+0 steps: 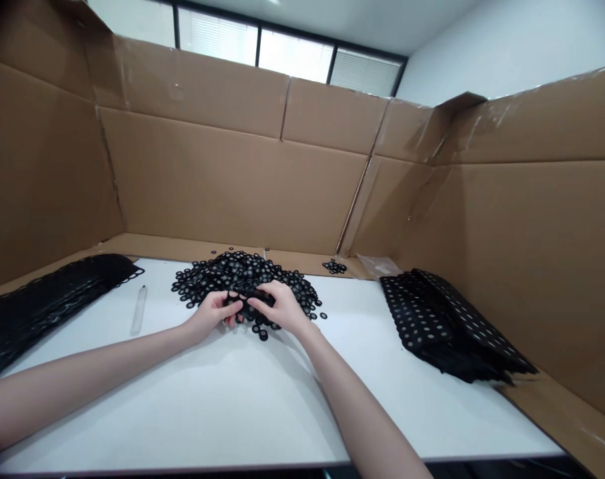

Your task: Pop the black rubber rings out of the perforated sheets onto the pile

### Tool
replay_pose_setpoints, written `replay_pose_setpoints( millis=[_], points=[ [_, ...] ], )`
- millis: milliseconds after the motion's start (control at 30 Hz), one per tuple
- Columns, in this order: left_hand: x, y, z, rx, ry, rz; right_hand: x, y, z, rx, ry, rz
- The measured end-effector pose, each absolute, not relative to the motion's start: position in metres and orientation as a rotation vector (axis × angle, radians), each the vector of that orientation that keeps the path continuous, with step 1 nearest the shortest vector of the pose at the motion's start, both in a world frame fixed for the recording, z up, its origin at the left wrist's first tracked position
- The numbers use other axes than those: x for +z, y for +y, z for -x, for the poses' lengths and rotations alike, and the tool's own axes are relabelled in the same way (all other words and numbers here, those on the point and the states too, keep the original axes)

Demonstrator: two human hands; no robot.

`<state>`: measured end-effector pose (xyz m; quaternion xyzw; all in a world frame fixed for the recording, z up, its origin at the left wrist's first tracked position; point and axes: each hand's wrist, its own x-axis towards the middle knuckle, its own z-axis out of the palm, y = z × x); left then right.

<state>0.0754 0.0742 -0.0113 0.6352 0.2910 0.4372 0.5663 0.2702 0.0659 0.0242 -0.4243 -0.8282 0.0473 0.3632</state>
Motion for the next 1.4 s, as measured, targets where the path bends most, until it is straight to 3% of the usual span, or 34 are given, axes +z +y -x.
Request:
replay_pose_setpoints(
  millis=[233,433,800,1167,1400],
  points=[
    [-0.015,0.077,-0.069,0.93,0.463,-1.343,0.018,0.062,-0.252,0.306,-1.988,1.061],
    [-0.011,0.071,-0.076,0.954,0.66,-1.378,0.007,0.062,-0.239,0.456,-1.86,1.02],
    [-0.004,0.066,-0.076,0.921,0.626,-1.369,0.022,0.057,-0.251,-0.22,-2.152,0.982],
    [-0.009,0.07,-0.078,0.84,0.717,-1.55,0.025,0.051,-0.248,-0.274,-2.393,0.961],
    [-0.009,0.069,-0.075,0.788,0.751,-1.638,0.027,0.053,-0.251,0.02,-2.391,0.977]
  ],
)
